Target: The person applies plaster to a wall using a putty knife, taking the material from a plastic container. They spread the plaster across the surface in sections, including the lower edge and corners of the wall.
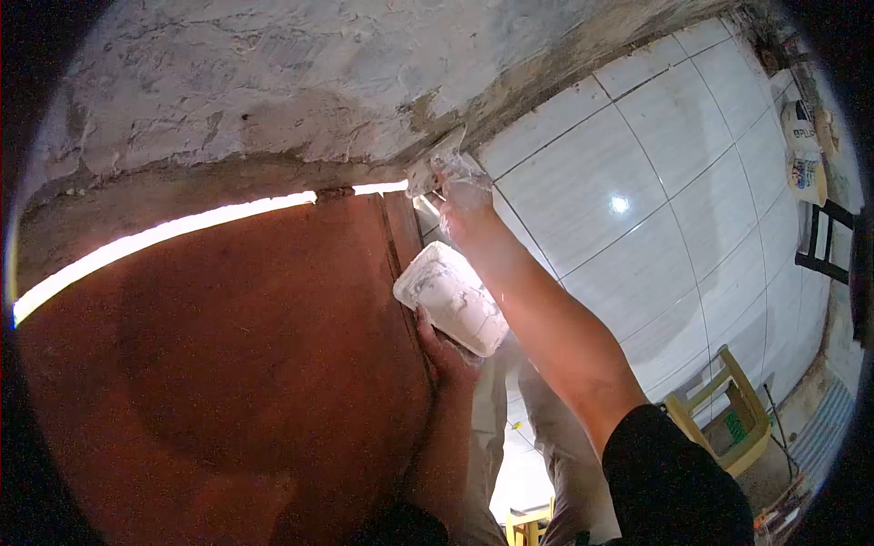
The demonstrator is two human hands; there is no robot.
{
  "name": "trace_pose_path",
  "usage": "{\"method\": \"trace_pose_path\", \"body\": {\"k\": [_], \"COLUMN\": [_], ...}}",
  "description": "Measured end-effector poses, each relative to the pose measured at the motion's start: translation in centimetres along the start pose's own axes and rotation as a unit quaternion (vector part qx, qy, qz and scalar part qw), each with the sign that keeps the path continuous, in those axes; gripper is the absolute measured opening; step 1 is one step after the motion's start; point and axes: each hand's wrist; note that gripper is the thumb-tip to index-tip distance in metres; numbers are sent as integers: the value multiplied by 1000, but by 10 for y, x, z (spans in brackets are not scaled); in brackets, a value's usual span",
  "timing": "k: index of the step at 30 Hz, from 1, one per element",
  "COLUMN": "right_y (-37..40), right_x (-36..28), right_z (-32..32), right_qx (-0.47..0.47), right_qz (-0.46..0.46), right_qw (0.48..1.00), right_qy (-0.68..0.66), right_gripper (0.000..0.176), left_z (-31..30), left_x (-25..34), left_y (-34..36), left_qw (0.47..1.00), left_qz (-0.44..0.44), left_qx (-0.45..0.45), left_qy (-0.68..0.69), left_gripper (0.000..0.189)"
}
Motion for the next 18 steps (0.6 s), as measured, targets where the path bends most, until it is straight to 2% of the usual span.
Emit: {"method": "trace_pose_path", "body": {"k": [4,6,7,8,9,10,11,13,14,15,16,17,18], "right_y": [37,39,32,18,19,14,8,-12,-35,-68,-91,-102,-110], "right_x": [3,-6,-10,-14,-20,-32,-33,-26,-13,5,18,23,30], "right_z": [-4,-28,-43,-63,-68,-69,-68,-78,-100,-132,-152,-154,-152], "right_qx": [-6,-117,-117,-184,-238,-97,-98,57,57,-63,-180,-180,-174], "right_qz": [-39,-120,-120,-274,-412,-71,-72,-8,-6,-159,-302,-299,-379], "right_qw": [999,971,971,893,771,969,969,986,986,938,833,834,739], "right_qy": [20,168,169,305,423,216,216,156,155,300,427,428,529], "right_gripper": [29,17,17,18,19,17,17,20,20,21,22,22,29], "left_z": [-9,-5,-3,-2,-3,-4,-7,-3,3,7,5,4,3], "left_x": [-5,-4,-3,-4,-4,-5,-6,-5,-2,0,0,0,0], "left_y": [-7,-7,-9,-10,-8,-8,-10,-10,-6,-4,-3,-3,-3], "left_qw": [1000,1000,1000,1000,1000,1000,1000,1000,1000,1000,1000,1000,1000], "left_qz": [12,10,10,11,8,8,11,16,19,23,23,22,21], "left_qx": [-9,-29,-29,-13,7,8,5,3,10,18,21,9,-5], "left_qy": [-12,0,1,-4,-12,-11,3,15,9,4,4,1,-2], "left_gripper": [60,61,61,61,62,62,62,63,63,62,62,62,62]}}
Point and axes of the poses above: each hand's wrist, its own y-axis away from the middle knuckle, its own z-axis out of the palm, x = y × z, and after that the axes turned 8 degrees about -y, right-handed
